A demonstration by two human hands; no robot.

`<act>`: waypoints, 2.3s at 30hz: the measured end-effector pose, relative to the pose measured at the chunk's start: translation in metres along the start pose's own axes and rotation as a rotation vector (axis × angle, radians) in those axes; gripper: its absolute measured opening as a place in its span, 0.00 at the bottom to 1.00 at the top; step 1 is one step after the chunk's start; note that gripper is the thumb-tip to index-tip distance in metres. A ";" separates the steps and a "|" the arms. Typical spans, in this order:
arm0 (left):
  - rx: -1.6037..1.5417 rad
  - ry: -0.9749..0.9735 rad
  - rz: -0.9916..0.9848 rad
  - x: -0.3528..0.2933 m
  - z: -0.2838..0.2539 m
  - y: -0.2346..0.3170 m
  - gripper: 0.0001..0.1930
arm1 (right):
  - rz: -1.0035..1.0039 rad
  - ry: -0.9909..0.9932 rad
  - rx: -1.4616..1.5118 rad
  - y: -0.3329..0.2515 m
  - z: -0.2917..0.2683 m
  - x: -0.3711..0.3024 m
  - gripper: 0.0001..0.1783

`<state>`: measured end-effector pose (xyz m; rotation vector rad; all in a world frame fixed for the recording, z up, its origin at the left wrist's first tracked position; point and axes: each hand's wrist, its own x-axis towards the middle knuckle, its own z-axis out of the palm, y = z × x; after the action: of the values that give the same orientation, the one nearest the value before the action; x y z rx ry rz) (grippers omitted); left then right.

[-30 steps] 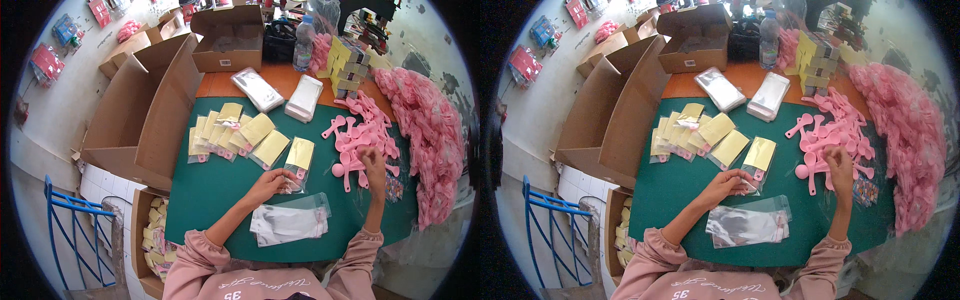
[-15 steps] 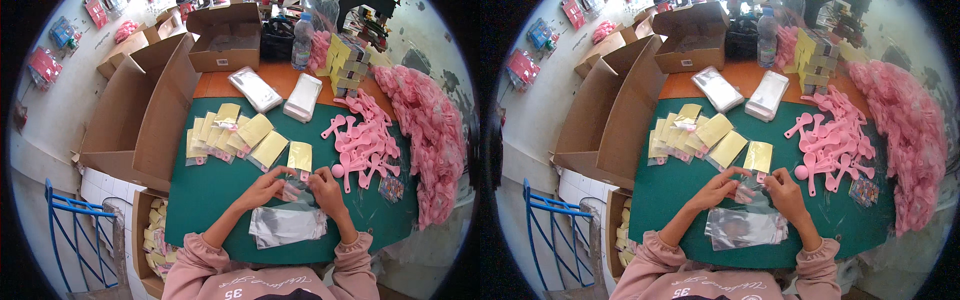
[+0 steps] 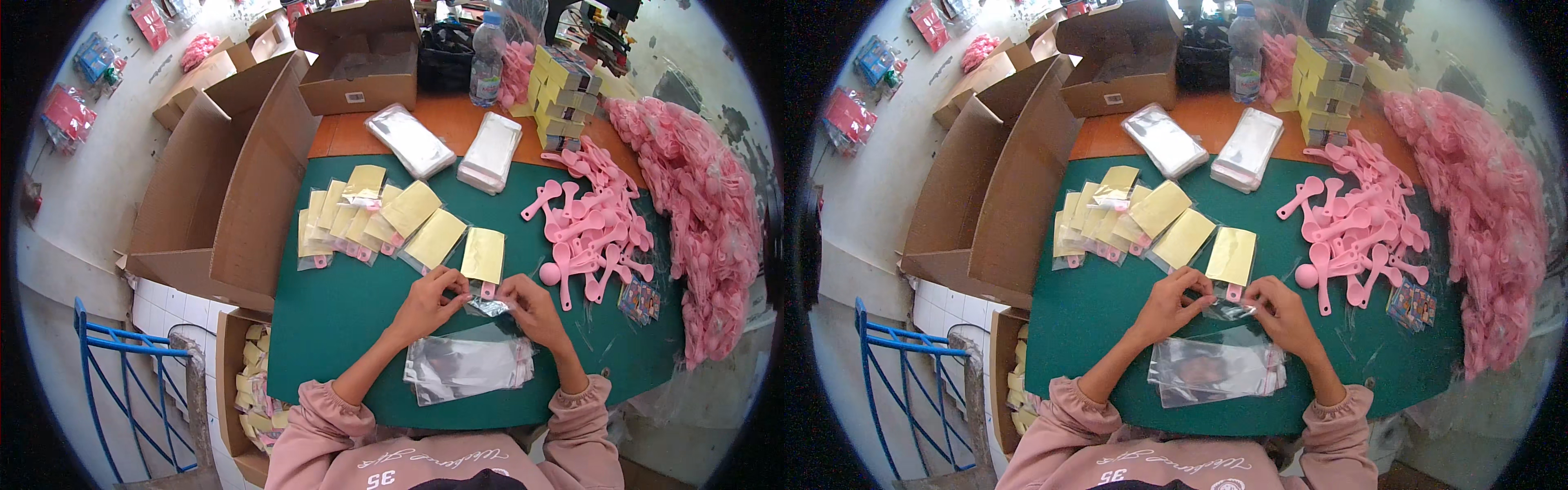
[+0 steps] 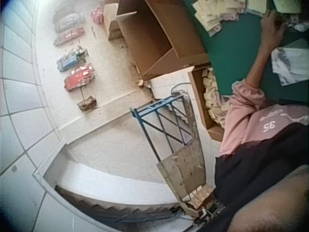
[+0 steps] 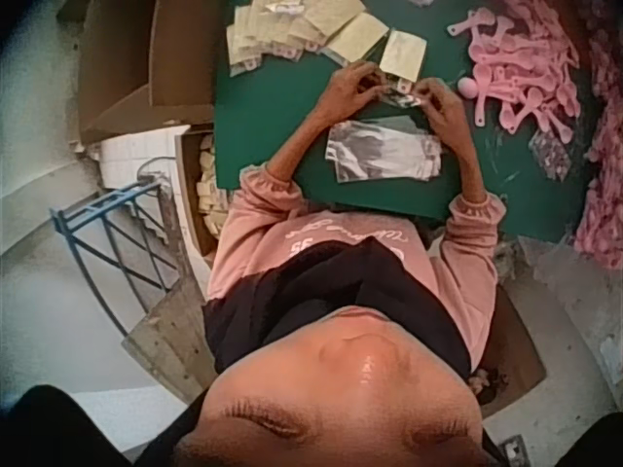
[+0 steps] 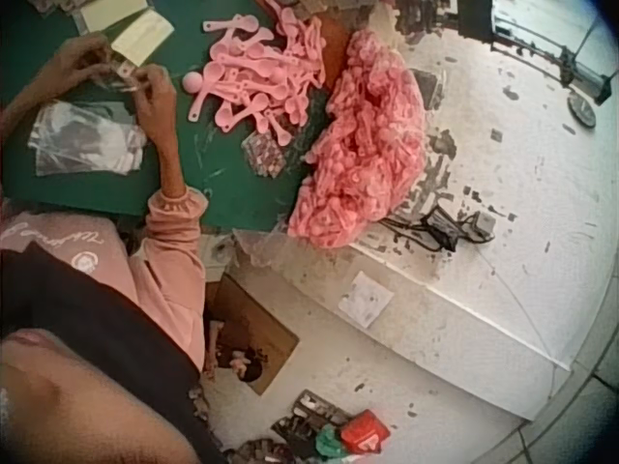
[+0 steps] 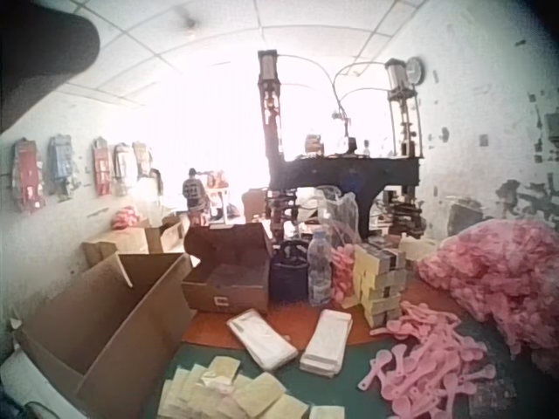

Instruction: The person repeatedly picks up a pink plastic spoon and a small printed card, places them into a clear plastic bag, and then inserts a yellow rectangular item into the same bag. The person seals each bag and sets it aside on the table. This process is repeated multiple times throughout the clip.

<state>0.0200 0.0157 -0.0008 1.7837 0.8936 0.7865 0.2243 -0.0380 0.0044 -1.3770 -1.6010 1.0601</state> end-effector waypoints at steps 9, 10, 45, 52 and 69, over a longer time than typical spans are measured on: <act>-0.030 0.018 -0.185 0.000 0.004 -0.004 0.10 | 0.231 0.224 0.271 0.000 0.013 0.002 0.06; -0.043 0.049 -0.204 0.000 0.005 -0.005 0.10 | 0.239 0.218 0.267 0.000 0.014 0.003 0.06; 0.743 0.511 0.222 0.016 -0.081 0.020 0.10 | 0.366 0.462 -0.712 0.017 -0.043 -0.047 0.12; 0.466 -0.001 0.310 -0.028 0.045 0.015 0.19 | 0.286 0.525 -0.808 0.024 -0.043 -0.051 0.10; -0.659 -0.194 -0.264 0.004 0.009 0.004 0.07 | 0.191 0.525 -0.835 0.013 -0.052 -0.049 0.09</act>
<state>0.0306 0.0135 0.0002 1.1136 0.6249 0.6263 0.2833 -0.0803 0.0102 -2.1558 -1.5643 0.0330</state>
